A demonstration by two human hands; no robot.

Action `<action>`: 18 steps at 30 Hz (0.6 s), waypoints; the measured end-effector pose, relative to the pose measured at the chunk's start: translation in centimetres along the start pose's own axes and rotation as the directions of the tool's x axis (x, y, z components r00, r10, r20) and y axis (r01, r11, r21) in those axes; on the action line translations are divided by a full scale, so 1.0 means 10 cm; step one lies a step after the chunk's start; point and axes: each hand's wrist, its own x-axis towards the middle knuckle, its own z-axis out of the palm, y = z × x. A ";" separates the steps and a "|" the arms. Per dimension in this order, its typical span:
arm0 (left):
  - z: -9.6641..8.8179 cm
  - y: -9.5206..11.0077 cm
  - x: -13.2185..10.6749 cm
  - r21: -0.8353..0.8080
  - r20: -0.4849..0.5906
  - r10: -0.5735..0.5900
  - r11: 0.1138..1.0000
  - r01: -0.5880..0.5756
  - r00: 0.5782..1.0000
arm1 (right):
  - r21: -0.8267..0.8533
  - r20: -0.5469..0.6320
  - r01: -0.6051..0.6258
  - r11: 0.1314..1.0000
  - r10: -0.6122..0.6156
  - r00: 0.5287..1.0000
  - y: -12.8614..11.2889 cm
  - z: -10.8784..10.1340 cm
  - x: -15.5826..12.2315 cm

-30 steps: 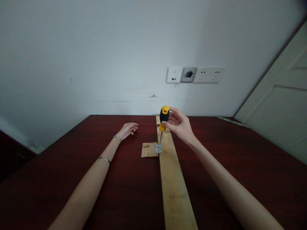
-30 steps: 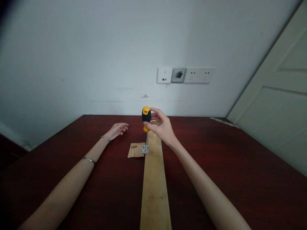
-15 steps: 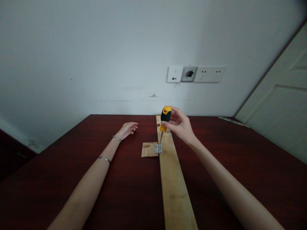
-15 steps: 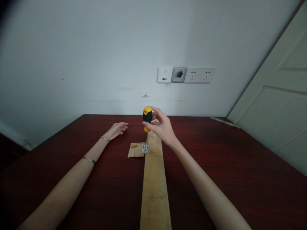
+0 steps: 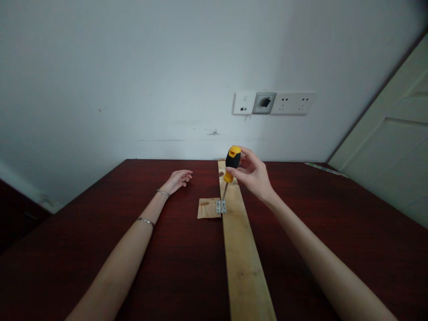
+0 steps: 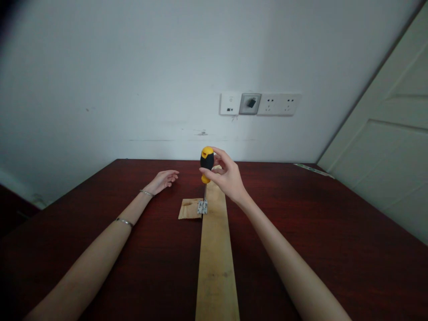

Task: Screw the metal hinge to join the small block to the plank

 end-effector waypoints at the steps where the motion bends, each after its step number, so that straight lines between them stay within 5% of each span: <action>1: 0.00 0.00 0.00 0.000 -0.002 -0.001 1.000 0.001 1.000 | -0.001 0.000 -0.001 1.000 0.001 1.000 0.00 0.00 0.00; 18: 0.02 0.02 -0.01 -0.005 -0.017 -0.010 1.000 0.010 1.000 | 0.009 0.001 -0.004 1.000 0.004 1.000 0.01 0.00 0.00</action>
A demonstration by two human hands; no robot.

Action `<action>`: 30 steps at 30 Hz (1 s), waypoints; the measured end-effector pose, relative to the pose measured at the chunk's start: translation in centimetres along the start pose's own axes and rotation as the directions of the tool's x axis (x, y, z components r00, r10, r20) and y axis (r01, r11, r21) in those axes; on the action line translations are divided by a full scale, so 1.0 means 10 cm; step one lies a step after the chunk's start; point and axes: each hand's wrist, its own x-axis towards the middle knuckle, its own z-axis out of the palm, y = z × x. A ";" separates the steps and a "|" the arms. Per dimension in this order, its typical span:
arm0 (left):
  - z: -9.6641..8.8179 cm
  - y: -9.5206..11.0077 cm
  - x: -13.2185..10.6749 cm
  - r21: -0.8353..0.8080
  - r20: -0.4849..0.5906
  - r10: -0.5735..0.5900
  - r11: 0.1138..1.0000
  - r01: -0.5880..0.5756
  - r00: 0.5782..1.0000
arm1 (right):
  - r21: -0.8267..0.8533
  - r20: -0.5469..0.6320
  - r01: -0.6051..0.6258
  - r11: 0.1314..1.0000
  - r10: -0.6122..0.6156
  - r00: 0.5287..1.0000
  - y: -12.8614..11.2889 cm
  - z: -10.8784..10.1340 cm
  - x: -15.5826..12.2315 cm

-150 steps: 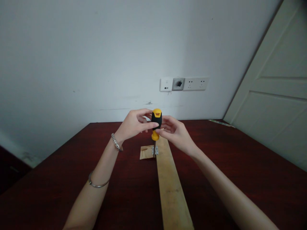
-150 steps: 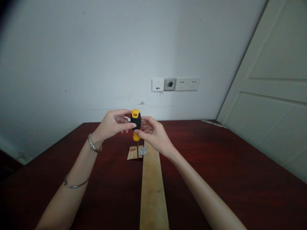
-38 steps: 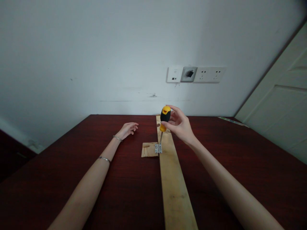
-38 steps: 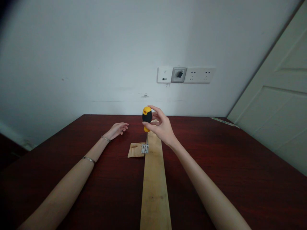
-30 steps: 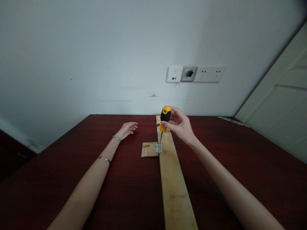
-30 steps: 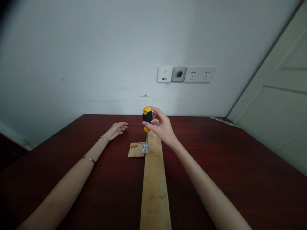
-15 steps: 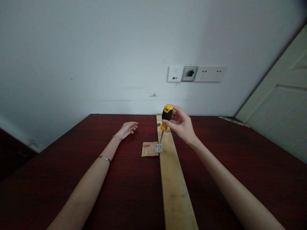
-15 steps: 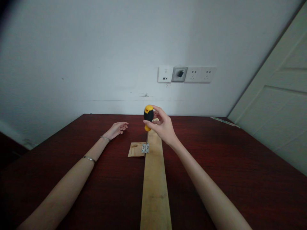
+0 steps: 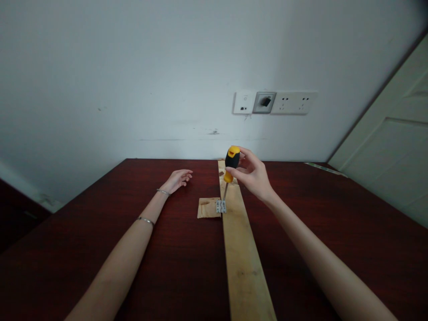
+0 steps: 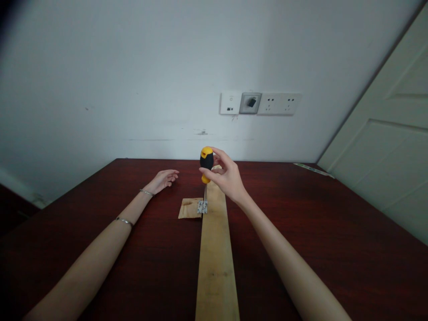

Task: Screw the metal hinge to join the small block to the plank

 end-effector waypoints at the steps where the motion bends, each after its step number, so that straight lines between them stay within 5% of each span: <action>1: 0.00 0.00 0.00 0.000 -0.001 0.000 1.000 0.000 1.000 | 0.003 0.001 0.000 1.000 0.000 1.000 0.00 0.00 0.00; 30: -0.07 -0.06 0.06 -0.001 0.025 0.010 1.000 -0.010 1.000 | -0.006 -0.019 0.011 1.000 -0.011 1.000 0.02 0.01 0.00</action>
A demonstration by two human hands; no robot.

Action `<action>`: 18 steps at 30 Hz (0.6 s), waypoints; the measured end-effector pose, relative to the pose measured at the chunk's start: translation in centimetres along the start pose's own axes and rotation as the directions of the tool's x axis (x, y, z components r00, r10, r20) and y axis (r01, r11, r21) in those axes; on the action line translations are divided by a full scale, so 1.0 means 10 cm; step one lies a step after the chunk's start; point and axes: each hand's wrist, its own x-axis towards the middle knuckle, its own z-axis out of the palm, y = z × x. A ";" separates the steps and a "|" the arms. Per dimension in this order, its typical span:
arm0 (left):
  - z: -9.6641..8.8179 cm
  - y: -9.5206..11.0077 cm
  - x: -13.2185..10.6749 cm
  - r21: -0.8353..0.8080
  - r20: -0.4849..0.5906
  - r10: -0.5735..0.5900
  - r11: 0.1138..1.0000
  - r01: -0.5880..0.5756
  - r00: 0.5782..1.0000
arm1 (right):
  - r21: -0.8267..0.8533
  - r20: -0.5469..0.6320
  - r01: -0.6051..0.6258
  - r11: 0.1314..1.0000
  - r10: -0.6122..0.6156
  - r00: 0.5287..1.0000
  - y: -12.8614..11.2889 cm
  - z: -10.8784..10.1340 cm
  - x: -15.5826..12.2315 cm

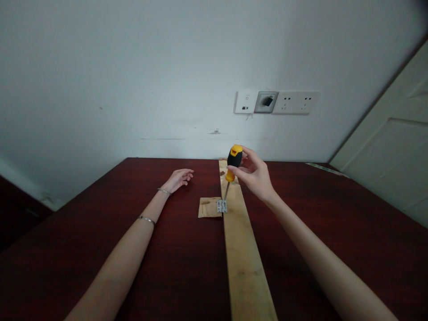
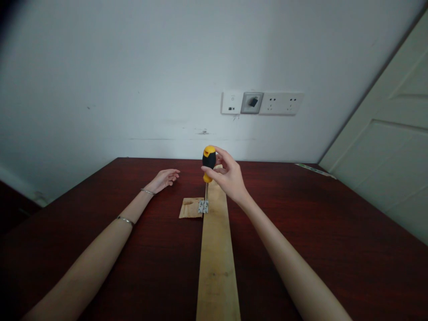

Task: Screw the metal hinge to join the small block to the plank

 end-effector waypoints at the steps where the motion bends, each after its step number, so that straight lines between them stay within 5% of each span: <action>1: 0.00 0.00 0.00 -0.002 0.001 0.000 1.000 0.000 1.000 | -0.002 -0.005 0.003 1.000 -0.003 1.000 0.00 0.00 0.00; 18: -0.02 -0.02 0.01 -0.017 0.010 -0.011 1.000 0.011 1.000 | -0.039 -0.014 0.010 0.999 -0.010 1.000 0.01 0.00 0.00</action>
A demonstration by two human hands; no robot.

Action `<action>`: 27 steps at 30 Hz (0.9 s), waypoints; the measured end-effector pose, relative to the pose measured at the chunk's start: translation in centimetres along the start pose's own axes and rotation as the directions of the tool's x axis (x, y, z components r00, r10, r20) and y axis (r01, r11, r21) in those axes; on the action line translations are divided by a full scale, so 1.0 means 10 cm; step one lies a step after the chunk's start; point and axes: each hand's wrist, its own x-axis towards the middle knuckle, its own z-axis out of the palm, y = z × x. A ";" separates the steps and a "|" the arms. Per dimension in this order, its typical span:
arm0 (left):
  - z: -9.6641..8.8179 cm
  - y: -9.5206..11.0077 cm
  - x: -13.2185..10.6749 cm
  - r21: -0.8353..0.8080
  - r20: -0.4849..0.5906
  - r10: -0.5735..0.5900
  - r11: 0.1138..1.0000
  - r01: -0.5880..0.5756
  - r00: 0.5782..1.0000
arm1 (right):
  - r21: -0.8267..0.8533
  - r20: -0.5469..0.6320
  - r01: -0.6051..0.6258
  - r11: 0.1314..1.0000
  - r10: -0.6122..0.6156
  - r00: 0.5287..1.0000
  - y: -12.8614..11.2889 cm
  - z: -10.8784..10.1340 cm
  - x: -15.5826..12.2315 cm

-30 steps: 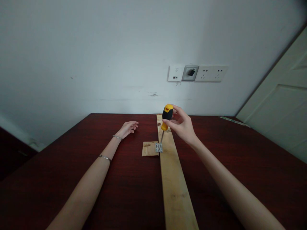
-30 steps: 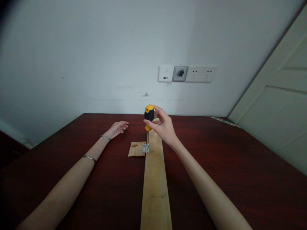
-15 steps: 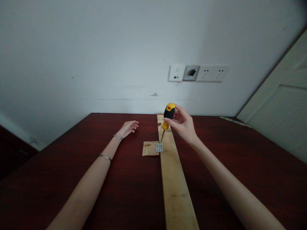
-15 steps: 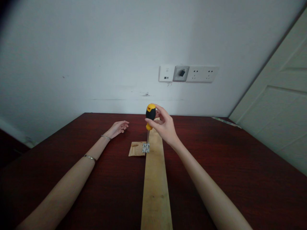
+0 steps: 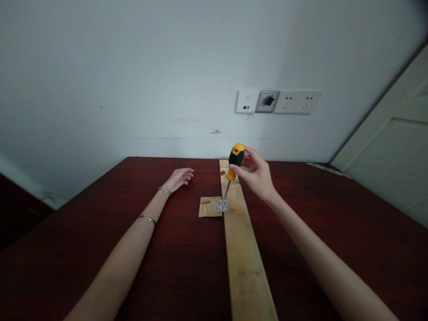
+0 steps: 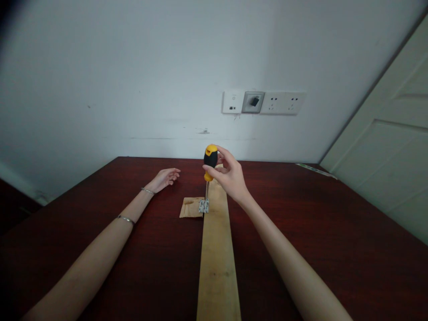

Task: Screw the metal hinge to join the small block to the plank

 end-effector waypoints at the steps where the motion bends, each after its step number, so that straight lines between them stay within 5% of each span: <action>1: 0.00 0.00 0.00 -0.001 0.001 0.000 1.000 0.000 1.000 | -0.004 0.002 0.000 1.000 0.000 1.000 0.00 0.00 0.00; 27: 0.05 0.04 -0.04 0.000 -0.010 -0.005 1.000 0.005 1.000 | 0.033 0.003 -0.004 0.999 0.004 1.000 0.01 0.01 -0.01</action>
